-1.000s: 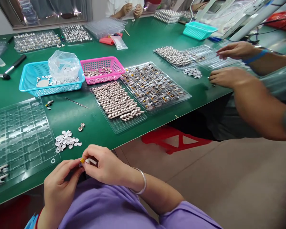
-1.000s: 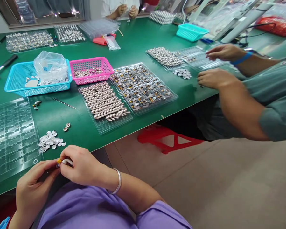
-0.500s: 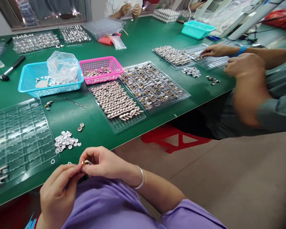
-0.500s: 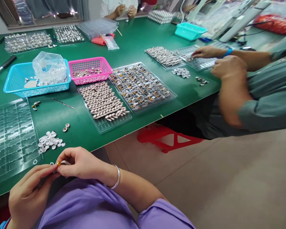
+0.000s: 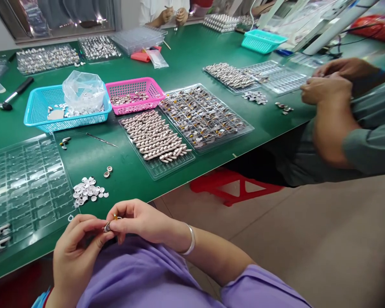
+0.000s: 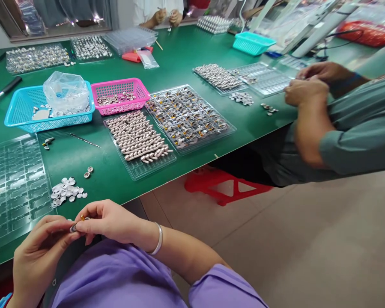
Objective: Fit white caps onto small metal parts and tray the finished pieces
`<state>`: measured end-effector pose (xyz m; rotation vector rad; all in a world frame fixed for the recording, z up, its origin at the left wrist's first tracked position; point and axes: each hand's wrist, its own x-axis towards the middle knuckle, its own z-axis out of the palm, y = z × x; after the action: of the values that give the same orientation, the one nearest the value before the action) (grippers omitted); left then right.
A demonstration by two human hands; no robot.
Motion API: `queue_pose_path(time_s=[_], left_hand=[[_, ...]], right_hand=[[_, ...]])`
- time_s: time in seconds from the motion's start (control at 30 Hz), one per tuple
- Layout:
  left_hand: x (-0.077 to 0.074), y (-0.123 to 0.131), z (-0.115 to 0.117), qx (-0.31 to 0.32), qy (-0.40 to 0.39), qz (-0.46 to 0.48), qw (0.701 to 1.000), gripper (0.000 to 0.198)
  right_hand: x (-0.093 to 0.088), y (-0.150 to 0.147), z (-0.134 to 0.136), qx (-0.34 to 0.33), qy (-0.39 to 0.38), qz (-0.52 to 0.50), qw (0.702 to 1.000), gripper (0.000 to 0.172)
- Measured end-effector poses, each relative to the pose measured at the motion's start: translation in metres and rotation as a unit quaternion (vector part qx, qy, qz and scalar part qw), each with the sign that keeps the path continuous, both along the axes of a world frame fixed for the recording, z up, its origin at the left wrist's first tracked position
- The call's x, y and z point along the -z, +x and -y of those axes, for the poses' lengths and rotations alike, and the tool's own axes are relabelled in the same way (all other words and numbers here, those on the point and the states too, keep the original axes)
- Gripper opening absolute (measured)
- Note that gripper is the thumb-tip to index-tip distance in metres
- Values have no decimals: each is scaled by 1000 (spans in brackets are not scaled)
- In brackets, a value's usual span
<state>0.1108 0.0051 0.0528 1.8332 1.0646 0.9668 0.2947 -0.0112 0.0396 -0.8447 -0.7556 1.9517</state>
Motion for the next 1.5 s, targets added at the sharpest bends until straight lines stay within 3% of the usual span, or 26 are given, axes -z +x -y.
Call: queue_pose_path(time_s=[0.17,0.3,0.43,0.57,0.73,0.97,1.23,1.5], left_hand=[[1,-4,-1,10,37,-26,999,13],[3,-6,1,6,75,-33,997,15],[3,-3,0,6,10,4,1000,12],[6,-1,-1,-29,-56,37,997,4],[9,-3,-1,-29,-61,65,996,8],[10,-6,-2,1,-15,56,998,14],[10,-10,-4,56,115,15,992,29],[0,-3,-6,77,180,-28,980,13]], right_hand=[[1,-5,1,0,-13,4,1000,38],[-2,-15,5,43,-57,-20,997,43],[-2,-19,8,55,-99,-61,992,48],[-2,-14,10,27,-114,-108,987,40],[0,-11,10,22,-110,-117,987,35],[0,-12,10,18,-93,-115,989,39],[1,-11,13,17,-62,-95,993,42],[20,-15,11,-4,-72,-178,981,41]])
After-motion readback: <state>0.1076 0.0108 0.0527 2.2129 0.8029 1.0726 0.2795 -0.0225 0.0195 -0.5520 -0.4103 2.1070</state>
